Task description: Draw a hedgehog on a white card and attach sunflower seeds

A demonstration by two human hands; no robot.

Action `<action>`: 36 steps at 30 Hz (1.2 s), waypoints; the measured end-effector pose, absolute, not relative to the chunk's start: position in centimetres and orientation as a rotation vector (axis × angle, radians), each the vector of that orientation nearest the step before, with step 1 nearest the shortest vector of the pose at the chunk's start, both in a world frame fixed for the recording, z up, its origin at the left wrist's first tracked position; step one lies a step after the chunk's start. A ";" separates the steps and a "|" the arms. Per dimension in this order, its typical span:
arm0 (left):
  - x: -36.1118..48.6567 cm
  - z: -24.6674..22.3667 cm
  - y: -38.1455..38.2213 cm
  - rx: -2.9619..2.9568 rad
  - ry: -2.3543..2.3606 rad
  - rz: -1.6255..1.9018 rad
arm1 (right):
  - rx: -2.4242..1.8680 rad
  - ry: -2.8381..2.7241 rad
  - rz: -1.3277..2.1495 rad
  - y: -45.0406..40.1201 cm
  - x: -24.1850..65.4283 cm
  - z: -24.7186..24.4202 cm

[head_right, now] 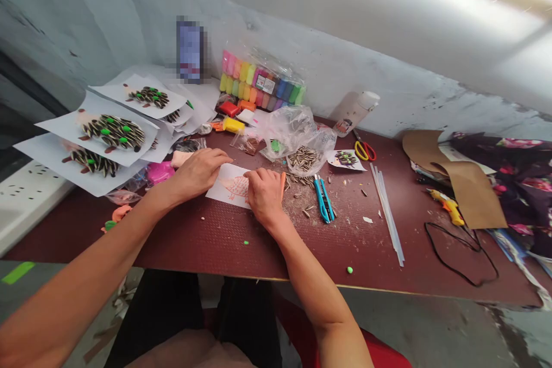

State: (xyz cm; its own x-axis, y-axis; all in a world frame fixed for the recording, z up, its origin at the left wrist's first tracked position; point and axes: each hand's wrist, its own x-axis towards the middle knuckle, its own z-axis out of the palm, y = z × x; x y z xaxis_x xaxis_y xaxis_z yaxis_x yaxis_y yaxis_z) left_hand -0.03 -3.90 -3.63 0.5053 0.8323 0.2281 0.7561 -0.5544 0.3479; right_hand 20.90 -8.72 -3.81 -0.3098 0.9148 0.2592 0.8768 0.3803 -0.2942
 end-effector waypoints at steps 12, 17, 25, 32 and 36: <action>1.6 -2.9 -0.4 2.470 1.383 0.171 | -1.583 -2.204 0.137 -8.8 20.8 -3.4; 1.1 -2.9 -0.1 2.425 1.348 0.214 | -1.574 -2.180 0.168 -8.8 20.8 -3.5; 0.0 -3.2 -0.7 2.321 1.377 0.305 | -1.554 -2.182 0.151 -8.8 20.9 -3.4; 0.5 -3.2 -1.4 2.412 1.426 0.346 | -1.575 -2.259 0.211 -9.0 20.5 -3.8; 0.9 -3.3 -1.5 2.507 1.340 0.423 | -1.562 -2.238 0.226 -9.2 20.4 -3.8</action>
State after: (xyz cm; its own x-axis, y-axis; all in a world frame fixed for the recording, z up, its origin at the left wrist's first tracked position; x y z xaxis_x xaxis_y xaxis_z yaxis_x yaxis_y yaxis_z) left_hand 0.92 -1.48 -3.28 0.5306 0.8378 0.1288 0.7599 -0.5375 0.3656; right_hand 20.35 -9.20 -3.76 -0.2952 0.9273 0.2302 0.8626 0.3623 -0.3531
